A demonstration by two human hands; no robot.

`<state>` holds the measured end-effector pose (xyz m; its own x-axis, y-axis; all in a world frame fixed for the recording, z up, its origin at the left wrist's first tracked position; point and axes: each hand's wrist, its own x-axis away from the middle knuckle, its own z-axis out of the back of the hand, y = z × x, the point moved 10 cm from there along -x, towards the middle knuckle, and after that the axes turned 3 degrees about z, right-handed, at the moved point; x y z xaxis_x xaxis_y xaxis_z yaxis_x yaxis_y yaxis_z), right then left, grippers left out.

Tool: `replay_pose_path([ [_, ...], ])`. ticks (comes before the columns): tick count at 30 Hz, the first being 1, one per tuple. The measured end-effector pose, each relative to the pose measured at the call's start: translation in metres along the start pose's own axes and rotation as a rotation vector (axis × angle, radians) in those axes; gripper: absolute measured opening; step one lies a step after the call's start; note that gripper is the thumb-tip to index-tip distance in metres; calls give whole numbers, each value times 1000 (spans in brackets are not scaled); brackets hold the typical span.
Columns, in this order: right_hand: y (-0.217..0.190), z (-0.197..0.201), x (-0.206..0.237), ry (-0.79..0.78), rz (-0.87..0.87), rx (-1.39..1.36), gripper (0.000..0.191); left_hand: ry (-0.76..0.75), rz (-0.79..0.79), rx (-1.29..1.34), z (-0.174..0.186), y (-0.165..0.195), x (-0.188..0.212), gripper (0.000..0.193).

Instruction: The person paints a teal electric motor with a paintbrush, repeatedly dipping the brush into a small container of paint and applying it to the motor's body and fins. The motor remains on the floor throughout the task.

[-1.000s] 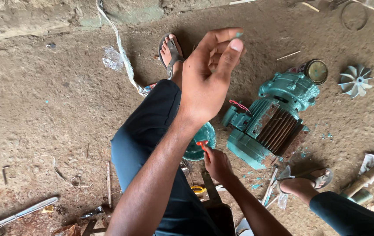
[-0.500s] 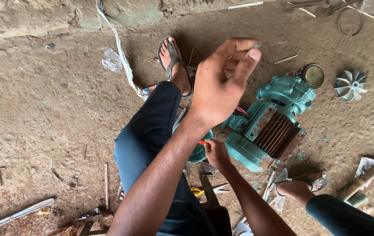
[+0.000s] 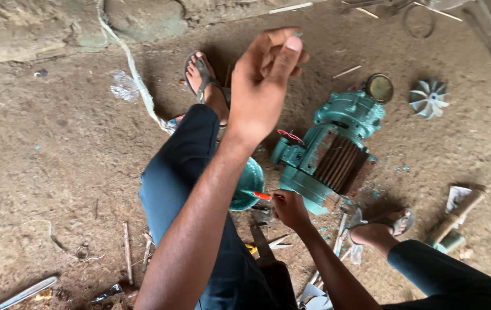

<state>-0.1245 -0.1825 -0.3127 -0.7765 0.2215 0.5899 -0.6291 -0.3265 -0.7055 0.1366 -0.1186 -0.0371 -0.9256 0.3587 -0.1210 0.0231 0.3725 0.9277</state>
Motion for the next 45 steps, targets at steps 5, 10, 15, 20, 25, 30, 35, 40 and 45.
replay_pose_path([
  [5, 25, 14, 22, 59, -95, -79, 35, -28, 3, 0, -20, -9, 3, 32],
  [10, 27, 32, 30, 81, -144, -35, 37, -49, -1, 42, -41, -19, 1, 33],
  [15, 28, 47, 37, 105, -158, -133, 37, -80, 15, -27, -53, -30, -1, 33],
  [20, 41, 45, 39, 126, -172, -277, 37, -80, 38, -67, -55, -34, -1, 34],
  [25, 55, 21, 44, 101, -219, -391, 37, -114, -10, -54, -64, -27, 0, 34],
  [30, 66, 29, 62, 151, -205, -491, 37, -141, -4, -124, -72, -27, 3, 32],
  [35, 64, 101, 95, 229, -120, -492, 35, -162, -36, -10, -67, -24, 6, 26],
  [40, 64, 222, 145, 469, -292, -291, 33, -187, -76, 20, -62, -21, 10, 21],
  [45, 36, 290, 133, 593, -103, -308, 29, -194, -97, -119, -70, -20, 8, 25],
])
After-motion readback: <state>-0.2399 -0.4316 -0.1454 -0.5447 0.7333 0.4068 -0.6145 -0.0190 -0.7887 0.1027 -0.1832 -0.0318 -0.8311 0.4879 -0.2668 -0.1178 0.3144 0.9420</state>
